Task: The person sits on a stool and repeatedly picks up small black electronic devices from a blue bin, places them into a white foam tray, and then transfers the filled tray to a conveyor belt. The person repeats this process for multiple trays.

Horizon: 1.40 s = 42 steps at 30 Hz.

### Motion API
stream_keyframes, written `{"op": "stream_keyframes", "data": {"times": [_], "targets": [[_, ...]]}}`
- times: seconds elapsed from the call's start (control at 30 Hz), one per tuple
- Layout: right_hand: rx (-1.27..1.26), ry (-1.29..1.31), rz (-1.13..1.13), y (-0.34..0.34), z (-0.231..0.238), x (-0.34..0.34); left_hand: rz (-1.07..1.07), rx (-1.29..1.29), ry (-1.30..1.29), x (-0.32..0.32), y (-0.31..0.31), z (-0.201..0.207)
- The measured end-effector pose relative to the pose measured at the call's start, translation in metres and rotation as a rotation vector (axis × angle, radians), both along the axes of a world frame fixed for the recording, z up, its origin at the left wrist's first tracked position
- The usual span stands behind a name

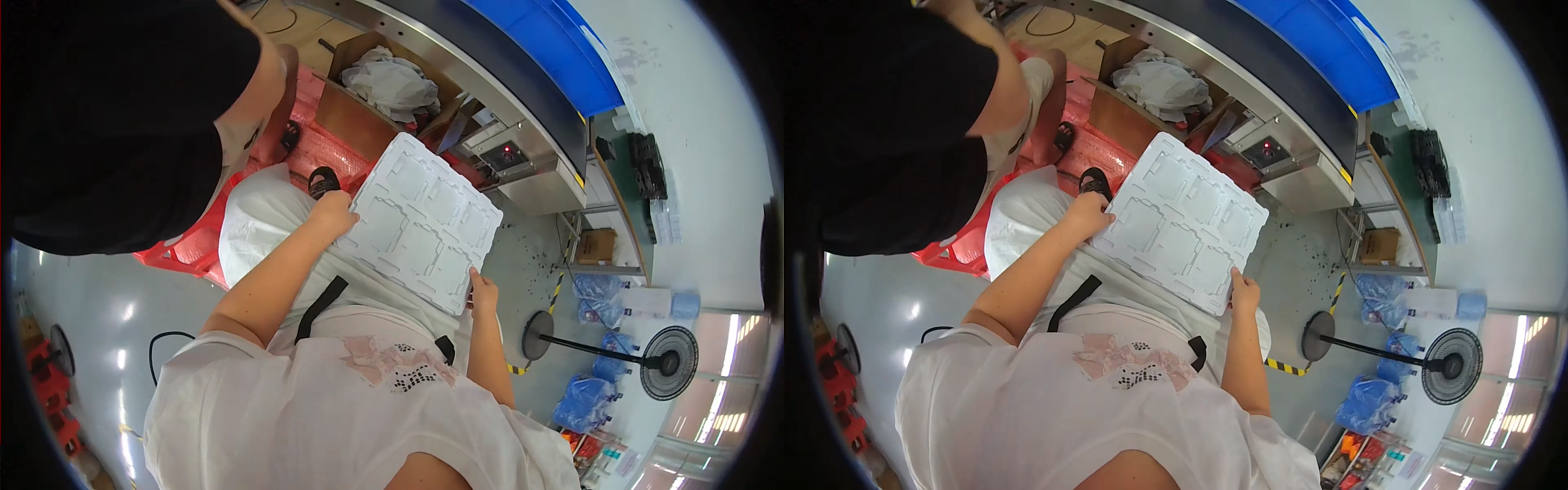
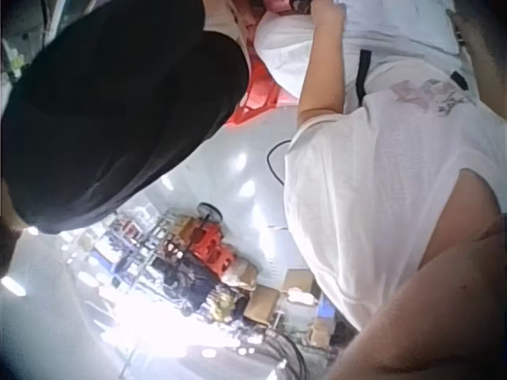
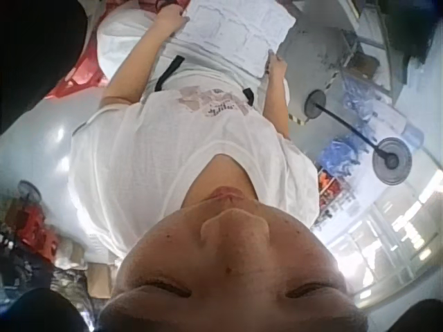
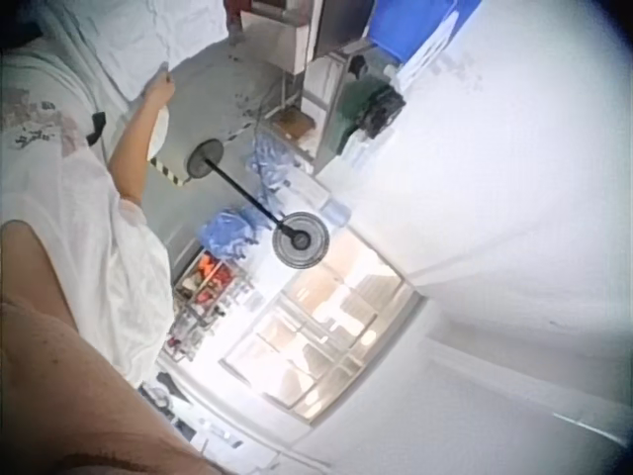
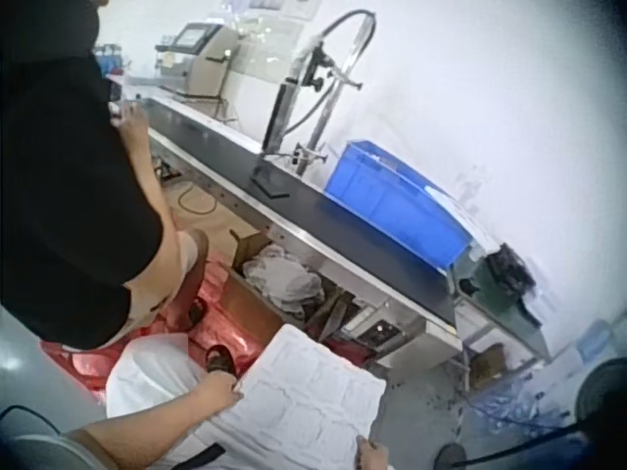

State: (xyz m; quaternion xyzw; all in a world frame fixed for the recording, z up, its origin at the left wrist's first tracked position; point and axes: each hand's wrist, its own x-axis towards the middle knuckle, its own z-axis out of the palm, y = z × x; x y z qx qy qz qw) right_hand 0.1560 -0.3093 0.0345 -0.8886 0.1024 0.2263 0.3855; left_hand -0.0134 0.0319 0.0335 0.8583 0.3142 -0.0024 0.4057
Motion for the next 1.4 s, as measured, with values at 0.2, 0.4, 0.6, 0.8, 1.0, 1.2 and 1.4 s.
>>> {"op": "stream_keyframes", "data": {"times": [0.2,0.4,0.6,0.8,1.0,1.2,1.4], "targets": [[-0.068,0.103,0.107,0.012,0.028,0.004,-0.009,-0.066,-0.049,-0.006,0.006,0.001],[-0.058,0.259,0.139,-0.003,0.022,0.016,0.139,-0.659,-0.158,-0.006,0.005,0.001],[0.063,0.289,0.066,-0.018,0.032,0.014,0.048,-1.004,-0.248,-0.006,0.004,0.016],[0.260,0.392,-0.052,-0.001,0.074,0.014,0.098,-1.589,-0.446,0.001,0.001,0.034],[0.122,0.342,0.099,0.005,0.131,0.045,0.047,-1.485,-0.434,0.038,0.020,0.085],[0.329,0.267,0.029,-0.003,0.146,0.052,-0.045,-1.459,-0.403,0.072,0.025,0.109],[0.417,0.274,0.079,-0.024,0.129,0.051,-0.124,-1.387,-0.361,0.069,0.026,0.110]]}}
